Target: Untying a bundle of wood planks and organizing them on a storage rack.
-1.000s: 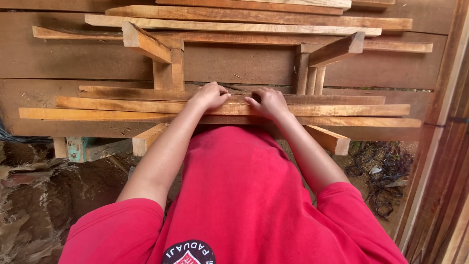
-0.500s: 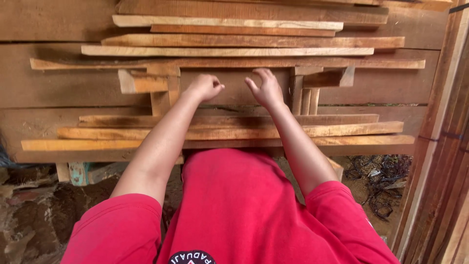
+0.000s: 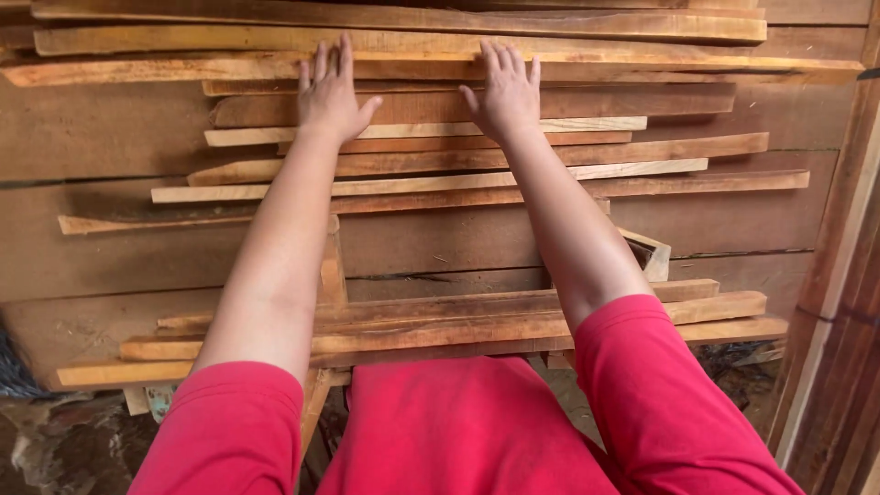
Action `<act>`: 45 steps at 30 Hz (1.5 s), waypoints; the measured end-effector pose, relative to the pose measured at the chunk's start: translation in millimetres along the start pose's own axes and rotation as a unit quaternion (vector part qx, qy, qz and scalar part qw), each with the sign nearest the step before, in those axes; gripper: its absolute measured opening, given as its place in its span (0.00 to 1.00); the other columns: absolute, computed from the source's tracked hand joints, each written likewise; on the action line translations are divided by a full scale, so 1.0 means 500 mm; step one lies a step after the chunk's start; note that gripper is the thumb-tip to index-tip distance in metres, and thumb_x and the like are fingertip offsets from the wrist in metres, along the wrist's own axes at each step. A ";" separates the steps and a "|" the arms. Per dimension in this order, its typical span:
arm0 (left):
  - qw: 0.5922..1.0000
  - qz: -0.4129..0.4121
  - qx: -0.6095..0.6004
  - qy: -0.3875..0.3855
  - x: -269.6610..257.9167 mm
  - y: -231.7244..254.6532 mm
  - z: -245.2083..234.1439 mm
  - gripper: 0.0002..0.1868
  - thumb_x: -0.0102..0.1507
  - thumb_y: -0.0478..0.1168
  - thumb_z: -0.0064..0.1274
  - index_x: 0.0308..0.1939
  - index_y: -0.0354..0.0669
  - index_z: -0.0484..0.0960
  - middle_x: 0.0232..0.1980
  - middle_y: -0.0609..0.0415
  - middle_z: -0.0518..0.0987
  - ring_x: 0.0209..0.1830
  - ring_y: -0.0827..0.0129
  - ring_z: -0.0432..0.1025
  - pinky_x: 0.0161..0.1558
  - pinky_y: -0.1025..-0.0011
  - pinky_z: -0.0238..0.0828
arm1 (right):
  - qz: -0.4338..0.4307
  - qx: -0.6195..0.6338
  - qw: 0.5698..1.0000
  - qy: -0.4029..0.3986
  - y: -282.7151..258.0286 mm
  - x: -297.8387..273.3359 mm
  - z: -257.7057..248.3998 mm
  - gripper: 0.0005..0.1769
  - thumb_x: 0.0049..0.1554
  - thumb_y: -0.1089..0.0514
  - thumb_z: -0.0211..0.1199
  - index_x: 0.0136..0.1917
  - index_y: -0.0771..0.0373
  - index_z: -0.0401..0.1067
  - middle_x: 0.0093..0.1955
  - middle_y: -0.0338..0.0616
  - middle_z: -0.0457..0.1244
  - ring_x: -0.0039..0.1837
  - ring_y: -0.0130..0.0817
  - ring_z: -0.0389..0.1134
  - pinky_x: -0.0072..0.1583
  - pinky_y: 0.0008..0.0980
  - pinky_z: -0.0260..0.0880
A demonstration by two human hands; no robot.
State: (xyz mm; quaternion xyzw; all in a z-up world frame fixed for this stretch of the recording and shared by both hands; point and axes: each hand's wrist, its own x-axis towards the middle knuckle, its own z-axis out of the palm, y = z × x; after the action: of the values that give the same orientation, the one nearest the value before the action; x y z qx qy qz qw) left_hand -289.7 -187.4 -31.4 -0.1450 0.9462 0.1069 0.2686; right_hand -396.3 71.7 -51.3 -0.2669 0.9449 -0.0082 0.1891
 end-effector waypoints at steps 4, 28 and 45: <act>0.990 0.018 0.031 0.138 0.057 -0.041 0.059 0.52 0.63 0.60 0.59 0.79 0.36 0.52 0.78 0.37 0.59 0.78 0.46 0.51 0.76 0.45 0.33 | -0.013 -0.013 0.995 0.098 0.010 0.028 0.030 0.50 0.53 0.33 0.71 0.77 0.62 0.57 0.70 0.52 0.59 0.72 0.56 0.56 0.77 0.63 0.31; 0.984 0.158 -0.086 -0.012 -0.591 0.069 -0.247 0.23 0.63 0.59 0.65 0.41 0.42 0.82 0.37 0.51 0.82 0.26 0.61 0.71 0.31 0.62 0.67 | -0.236 -0.025 0.971 -0.013 0.012 -0.480 -0.396 0.19 0.63 0.45 0.70 0.56 0.59 0.73 0.42 0.38 0.71 0.35 0.31 0.70 0.40 0.27 0.76; 0.973 0.228 -0.043 -0.009 -0.581 0.029 0.081 0.17 0.65 0.43 0.57 0.58 0.50 0.80 0.52 0.52 0.85 0.52 0.52 0.80 0.53 0.54 0.77 | -0.226 0.092 0.969 -0.034 0.012 -0.574 -0.090 0.18 0.53 0.47 0.72 0.54 0.57 0.79 0.49 0.47 0.70 0.52 0.51 0.73 0.54 0.47 0.74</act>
State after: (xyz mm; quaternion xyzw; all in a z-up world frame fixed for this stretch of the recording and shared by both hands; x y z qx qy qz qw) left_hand -38.9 -99.6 93.1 0.0639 0.9463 0.2076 0.2396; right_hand -190.0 218.8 91.0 -0.4552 0.8481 -0.1286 0.2386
